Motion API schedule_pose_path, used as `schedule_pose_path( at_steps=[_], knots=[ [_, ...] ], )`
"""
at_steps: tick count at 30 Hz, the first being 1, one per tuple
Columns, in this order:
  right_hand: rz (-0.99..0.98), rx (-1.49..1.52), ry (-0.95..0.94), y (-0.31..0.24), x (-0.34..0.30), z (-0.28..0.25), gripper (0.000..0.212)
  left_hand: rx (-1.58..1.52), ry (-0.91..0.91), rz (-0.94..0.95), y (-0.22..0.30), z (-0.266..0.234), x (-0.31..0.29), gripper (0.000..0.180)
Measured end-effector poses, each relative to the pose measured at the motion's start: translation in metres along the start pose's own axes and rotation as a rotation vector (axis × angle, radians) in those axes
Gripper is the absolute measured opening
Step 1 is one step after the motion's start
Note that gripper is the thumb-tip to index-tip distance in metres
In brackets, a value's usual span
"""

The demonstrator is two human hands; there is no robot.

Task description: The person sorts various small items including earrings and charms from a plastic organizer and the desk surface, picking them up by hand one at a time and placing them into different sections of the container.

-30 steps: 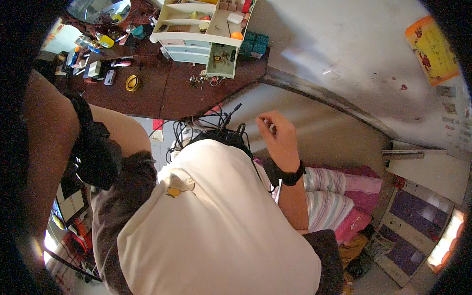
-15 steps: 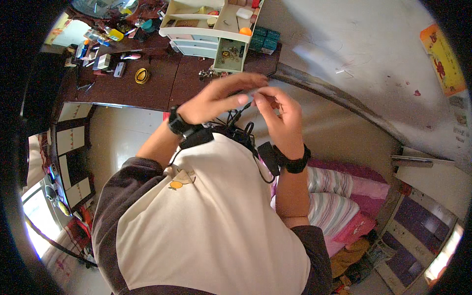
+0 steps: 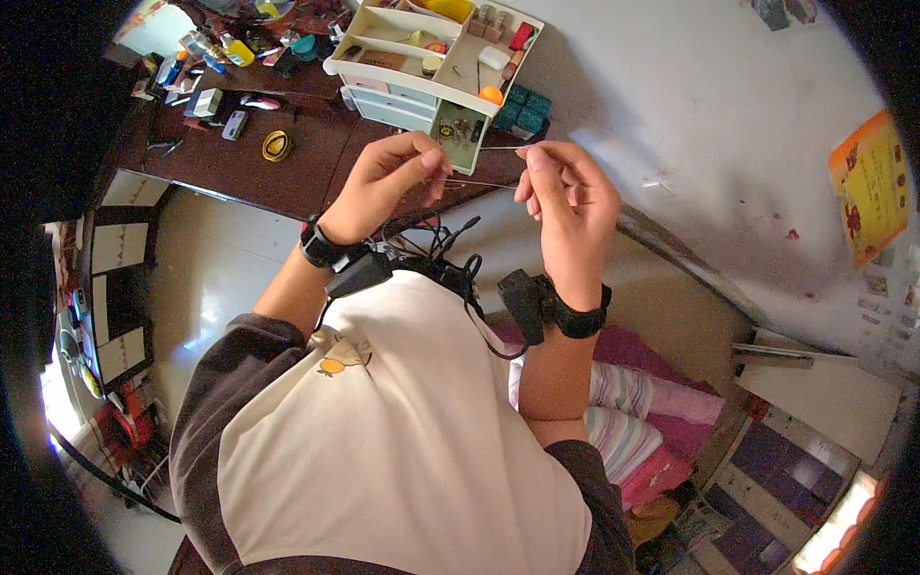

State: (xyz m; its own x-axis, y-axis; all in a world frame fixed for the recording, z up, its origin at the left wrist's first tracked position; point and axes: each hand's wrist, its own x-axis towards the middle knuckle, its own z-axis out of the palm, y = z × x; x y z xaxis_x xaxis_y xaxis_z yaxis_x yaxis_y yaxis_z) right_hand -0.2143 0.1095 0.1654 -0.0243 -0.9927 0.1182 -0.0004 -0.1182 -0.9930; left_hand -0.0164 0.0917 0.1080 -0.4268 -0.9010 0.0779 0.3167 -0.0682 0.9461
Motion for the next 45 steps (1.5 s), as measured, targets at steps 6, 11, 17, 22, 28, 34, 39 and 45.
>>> schedule_pose_path(
  at_steps=[6,11,17,22,28,34,39,45],
  knots=[
    [-0.045,0.061,0.034,-0.007,0.004,0.002,0.013,-0.013,0.063,0.013,0.003,-0.019,0.002,0.023],
    [-0.068,0.052,0.056,-0.012,-0.006,0.005,0.013,0.017,0.075,0.045,0.006,-0.024,-0.002,0.022],
    [-0.075,0.037,0.034,0.001,-0.002,0.000,0.011,0.187,0.049,-0.111,0.005,-0.024,-0.005,0.021],
    [-0.099,0.001,0.091,-0.002,0.001,0.002,0.011,1.074,-0.018,0.153,0.023,-0.034,0.004,0.018],
    [-0.076,0.196,-0.007,0.000,0.000,0.004,0.013,0.386,-0.039,0.103,0.022,-0.038,0.013,0.024],
    [-0.057,0.179,-0.043,-0.009,-0.004,-0.006,0.014,-0.075,0.027,-0.003,0.010,-0.035,0.022,0.022],
    [0.015,0.097,-0.019,-0.013,-0.009,-0.010,0.015,0.368,-0.315,0.207,0.013,0.011,0.035,0.023],
    [-0.018,0.118,0.004,-0.013,-0.011,-0.022,0.016,0.021,-0.419,-0.177,0.003,0.036,0.048,0.016]
  ],
)
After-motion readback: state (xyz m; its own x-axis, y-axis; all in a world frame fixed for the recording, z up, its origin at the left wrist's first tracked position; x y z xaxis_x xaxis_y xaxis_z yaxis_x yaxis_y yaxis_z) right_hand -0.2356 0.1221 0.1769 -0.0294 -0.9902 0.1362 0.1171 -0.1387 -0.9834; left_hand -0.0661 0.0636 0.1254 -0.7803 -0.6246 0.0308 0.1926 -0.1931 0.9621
